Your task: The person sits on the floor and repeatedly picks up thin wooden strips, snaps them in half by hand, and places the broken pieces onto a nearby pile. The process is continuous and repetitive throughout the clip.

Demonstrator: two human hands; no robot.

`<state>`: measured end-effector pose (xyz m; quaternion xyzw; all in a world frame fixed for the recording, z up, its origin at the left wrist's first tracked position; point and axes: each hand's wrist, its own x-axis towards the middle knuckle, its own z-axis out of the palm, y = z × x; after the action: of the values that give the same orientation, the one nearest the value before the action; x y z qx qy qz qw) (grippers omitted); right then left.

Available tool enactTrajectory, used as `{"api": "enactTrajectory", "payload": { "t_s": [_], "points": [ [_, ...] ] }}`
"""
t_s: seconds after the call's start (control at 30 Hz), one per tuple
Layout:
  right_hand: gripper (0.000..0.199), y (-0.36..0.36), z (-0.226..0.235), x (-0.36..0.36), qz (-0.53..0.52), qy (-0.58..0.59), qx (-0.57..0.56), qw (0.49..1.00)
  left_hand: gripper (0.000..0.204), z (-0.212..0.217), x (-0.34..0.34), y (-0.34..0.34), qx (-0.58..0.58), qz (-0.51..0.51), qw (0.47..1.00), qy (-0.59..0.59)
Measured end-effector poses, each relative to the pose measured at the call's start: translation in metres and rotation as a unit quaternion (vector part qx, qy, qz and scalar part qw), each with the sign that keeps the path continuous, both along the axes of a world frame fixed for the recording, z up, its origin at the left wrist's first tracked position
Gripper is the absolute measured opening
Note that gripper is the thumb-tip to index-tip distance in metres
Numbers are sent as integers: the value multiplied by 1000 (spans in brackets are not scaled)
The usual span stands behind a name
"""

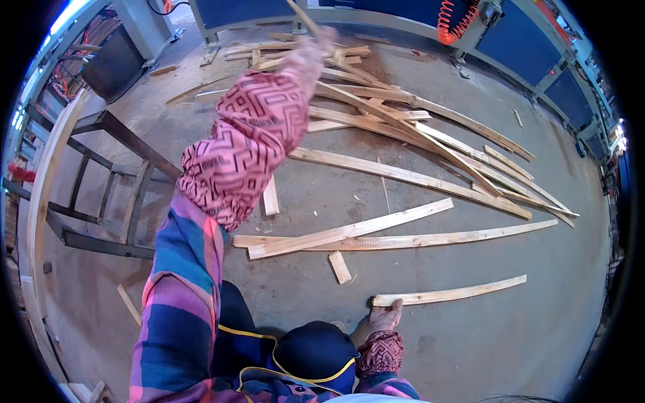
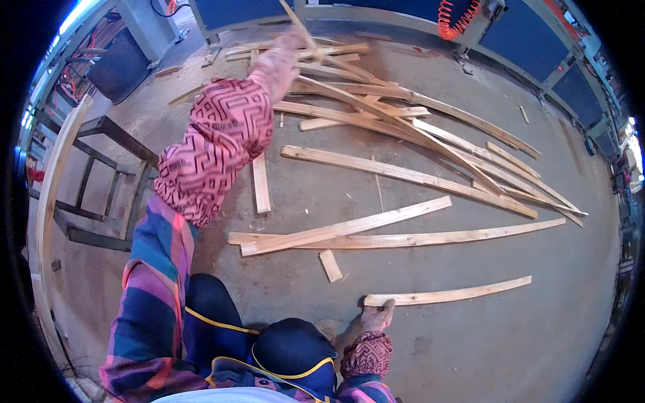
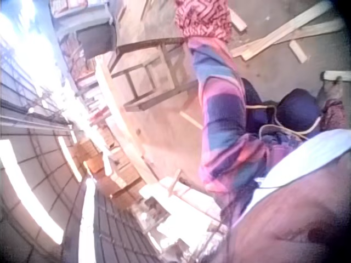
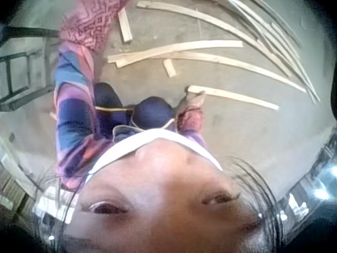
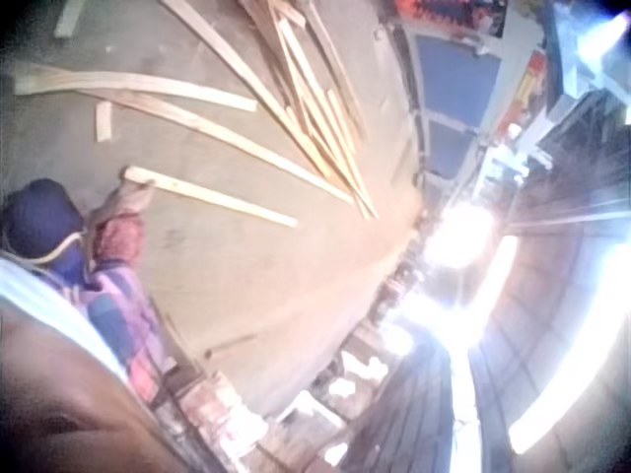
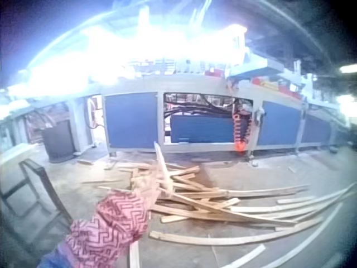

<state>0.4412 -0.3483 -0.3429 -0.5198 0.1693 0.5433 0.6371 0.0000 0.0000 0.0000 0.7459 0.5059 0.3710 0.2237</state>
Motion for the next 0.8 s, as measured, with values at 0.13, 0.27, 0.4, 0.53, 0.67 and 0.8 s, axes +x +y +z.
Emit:
{"api": "enactTrajectory", "payload": {
  "t_s": [0.13, 0.27, 0.4, 0.53, 0.67, 0.8],
  "points": [
    [18, -10, -13, 40, 66, -92, 59, 992, 61, -31, 126, -76, -125, -108, 981, 100],
    [18, -5, 13, 23, 123, 21, 73, 990, 55, -125, 172, -185, -390, -260, 845, 260],
    [22, 14, 58, -8, 487, -455, 160, 728, 42, -165, 161, -230, -478, -221, 836, 155],
    [25, 46, 90, -76, 378, -5, 110, 919, 30, -179, 162, -235, -506, -141, 850, -43],
    [23, 65, 85, -94, 309, 54, 133, 940, 38, -141, 150, -208, -490, -87, 867, 29],
    [38, 72, 86, -82, 214, 110, 138, 961, 34, -155, 103, -208, -553, -35, 817, -160]
  ]
}}
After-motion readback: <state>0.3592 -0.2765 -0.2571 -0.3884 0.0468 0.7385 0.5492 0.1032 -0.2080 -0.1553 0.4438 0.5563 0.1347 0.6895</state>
